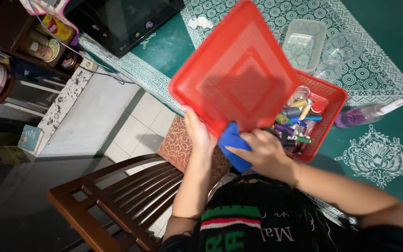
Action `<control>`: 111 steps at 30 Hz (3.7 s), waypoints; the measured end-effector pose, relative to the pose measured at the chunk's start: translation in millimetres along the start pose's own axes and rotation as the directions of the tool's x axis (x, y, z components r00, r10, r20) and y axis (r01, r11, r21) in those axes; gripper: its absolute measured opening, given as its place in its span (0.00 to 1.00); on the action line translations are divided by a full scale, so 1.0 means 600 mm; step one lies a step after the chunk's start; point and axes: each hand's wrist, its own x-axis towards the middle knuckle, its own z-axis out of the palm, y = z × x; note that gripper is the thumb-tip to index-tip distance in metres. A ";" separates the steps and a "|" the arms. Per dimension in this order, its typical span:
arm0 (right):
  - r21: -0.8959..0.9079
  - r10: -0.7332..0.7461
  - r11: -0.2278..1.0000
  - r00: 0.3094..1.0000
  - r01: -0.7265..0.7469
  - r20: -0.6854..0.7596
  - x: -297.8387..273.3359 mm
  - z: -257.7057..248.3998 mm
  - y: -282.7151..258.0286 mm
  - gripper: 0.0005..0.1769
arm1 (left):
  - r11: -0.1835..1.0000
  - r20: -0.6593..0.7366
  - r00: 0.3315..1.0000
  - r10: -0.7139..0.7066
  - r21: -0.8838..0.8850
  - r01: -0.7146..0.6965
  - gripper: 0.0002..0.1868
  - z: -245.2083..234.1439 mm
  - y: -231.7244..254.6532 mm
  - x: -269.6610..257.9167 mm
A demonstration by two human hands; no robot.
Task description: The person wipes the inside and outside of a red plastic tray and a translucent plastic container using a blue cloth, then picks up and looks at spools of thread.
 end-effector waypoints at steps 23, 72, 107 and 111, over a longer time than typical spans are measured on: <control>0.146 0.291 0.955 0.913 -0.258 -0.285 0.150 -0.105 0.118 0.12 | 0.453 0.669 0.713 0.211 0.580 -0.677 0.24 -0.015 0.044 -0.066; 0.468 0.327 0.781 0.910 -0.412 0.255 0.162 -0.179 0.113 0.20 | 0.050 0.690 0.707 0.154 0.710 -0.703 0.65 0.021 0.159 -0.060; 0.004 0.136 0.988 0.861 -0.154 -0.491 0.151 -0.094 0.140 0.08 | 0.126 0.725 0.567 0.392 0.568 -0.813 0.23 0.016 0.062 -0.061; -0.066 -0.130 0.991 0.882 0.113 -0.452 0.134 -0.072 0.035 0.10 | 0.118 0.699 0.582 0.416 0.593 -0.796 0.29 0.007 0.064 -0.071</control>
